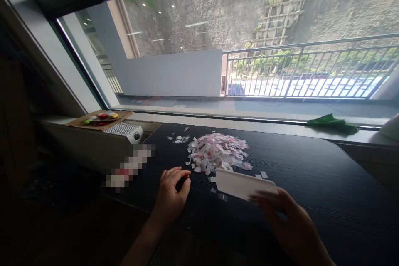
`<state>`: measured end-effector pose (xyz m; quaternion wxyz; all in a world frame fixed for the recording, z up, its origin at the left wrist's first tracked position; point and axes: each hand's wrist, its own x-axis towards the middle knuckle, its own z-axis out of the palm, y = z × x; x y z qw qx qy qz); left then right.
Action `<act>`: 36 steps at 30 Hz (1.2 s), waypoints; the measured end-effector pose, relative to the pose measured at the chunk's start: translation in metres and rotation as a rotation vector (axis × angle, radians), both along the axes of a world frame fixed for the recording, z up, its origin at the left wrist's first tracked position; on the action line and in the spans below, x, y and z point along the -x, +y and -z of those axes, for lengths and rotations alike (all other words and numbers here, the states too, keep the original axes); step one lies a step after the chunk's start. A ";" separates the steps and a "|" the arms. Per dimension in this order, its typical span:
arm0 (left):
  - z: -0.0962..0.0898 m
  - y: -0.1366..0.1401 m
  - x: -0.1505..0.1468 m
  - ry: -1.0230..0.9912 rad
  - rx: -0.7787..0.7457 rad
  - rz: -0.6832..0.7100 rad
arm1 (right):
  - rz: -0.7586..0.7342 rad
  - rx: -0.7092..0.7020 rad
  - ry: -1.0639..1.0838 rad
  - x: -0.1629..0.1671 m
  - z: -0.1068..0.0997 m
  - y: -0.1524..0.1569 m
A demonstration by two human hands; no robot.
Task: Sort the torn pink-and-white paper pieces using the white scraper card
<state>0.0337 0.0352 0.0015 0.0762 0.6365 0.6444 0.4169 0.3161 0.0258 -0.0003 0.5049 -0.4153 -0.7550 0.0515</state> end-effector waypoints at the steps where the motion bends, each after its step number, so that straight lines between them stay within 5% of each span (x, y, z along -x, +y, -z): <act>1: 0.000 0.000 0.000 0.001 0.003 0.000 | 0.010 -0.001 -0.004 0.000 0.000 0.000; 11: -0.003 0.000 -0.001 -0.006 0.005 0.006 | -0.007 0.004 -0.052 0.004 -0.004 0.000; 18: -0.003 0.000 0.001 -0.029 -0.004 0.015 | 0.338 0.084 0.192 -0.007 -0.007 -0.018; 29: -0.004 0.000 0.005 -0.077 0.022 0.020 | 0.495 0.059 0.143 -0.011 -0.013 -0.016; 33: -0.005 -0.001 0.004 -0.083 0.030 0.021 | 0.520 0.135 0.184 -0.012 -0.013 -0.017; 36: -0.005 -0.002 0.004 -0.084 0.030 0.016 | 0.672 0.229 0.239 -0.014 -0.013 -0.019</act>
